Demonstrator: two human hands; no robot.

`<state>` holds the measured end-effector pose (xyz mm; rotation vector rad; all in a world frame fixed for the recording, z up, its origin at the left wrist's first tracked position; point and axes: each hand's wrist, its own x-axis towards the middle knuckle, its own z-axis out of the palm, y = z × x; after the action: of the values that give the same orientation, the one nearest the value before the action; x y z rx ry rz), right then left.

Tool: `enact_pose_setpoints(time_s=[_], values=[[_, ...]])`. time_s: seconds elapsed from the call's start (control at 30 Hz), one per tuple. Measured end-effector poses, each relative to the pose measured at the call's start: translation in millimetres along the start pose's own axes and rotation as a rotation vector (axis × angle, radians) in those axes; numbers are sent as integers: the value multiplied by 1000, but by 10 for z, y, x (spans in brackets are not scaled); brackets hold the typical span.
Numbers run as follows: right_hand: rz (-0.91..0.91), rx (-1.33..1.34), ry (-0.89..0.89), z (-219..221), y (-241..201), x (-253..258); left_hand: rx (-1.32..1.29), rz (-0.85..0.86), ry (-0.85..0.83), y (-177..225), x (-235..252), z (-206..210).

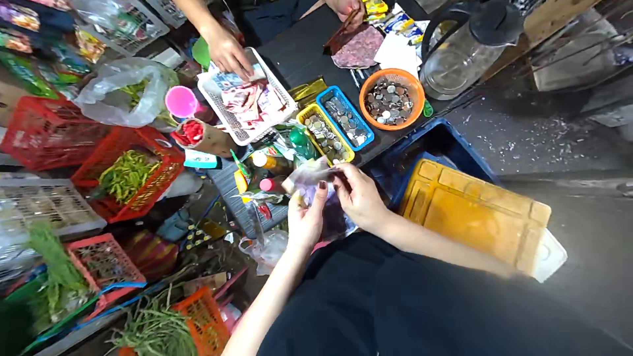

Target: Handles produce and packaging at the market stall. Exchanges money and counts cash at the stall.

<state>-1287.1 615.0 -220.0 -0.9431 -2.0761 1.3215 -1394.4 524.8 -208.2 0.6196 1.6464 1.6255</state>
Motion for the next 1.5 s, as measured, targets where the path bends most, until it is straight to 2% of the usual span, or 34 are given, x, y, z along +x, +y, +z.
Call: enact_pose_setpoints(time_s=[0.1, 0.13, 0.2, 0.27, 0.33, 0.4, 0.47, 0.5, 0.53, 0.6, 0.67, 0.8, 0.93, 1.17, 1.3, 1.4, 1.5], values=[[141, 231, -324, -54, 34, -54, -47, 47, 171, -93, -83, 20], [130, 280, -373, -48, 39, -85, -69, 66, 184, -122, -99, -6], [109, 341, -348, -18, 22, -149, -149, 45, 91, -185, -146, -99], [117, 357, -382, -12, 22, -163, -271, -99, 20, -187, -214, -102], [150, 371, -579, -54, 80, -151, -342, -222, 107, -104, -248, -43], [206, 371, -792, -120, 161, -64, -422, -240, 213, -48, -218, -108], [245, 199, -934, -270, 274, 176, -497, -182, 255, -26, -186, -263], [268, 48, -918, -334, 369, 337, -505, -150, 254, -19, -184, -342], [293, -90, -824, -359, 518, 504, -499, -132, 235, -13, -198, -416], [327, -300, -513, -309, 926, 869, -411, -152, 215, 5, -235, -499], [399, -441, -326, -219, 1215, 1272, -306, -199, 223, -10, -275, -501], [585, -551, -257, 25, 1429, 1809, -266, -312, 332, -44, -314, -375], [646, -522, -130, 233, 1618, 1933, -269, -333, 398, -13, -290, -393], [595, -524, -149, 186, 1721, 1829, -285, -310, 457, 10, -227, -531], [624, -314, -44, 37, 1604, 1617, -297, -277, 458, 23, -224, -563], [655, -335, -195, -141, 1428, 1465, -286, -253, 445, 4, -237, -616], [604, -452, -335, -201, 1321, 1443, -283, -257, 455, 1, -227, -619]])
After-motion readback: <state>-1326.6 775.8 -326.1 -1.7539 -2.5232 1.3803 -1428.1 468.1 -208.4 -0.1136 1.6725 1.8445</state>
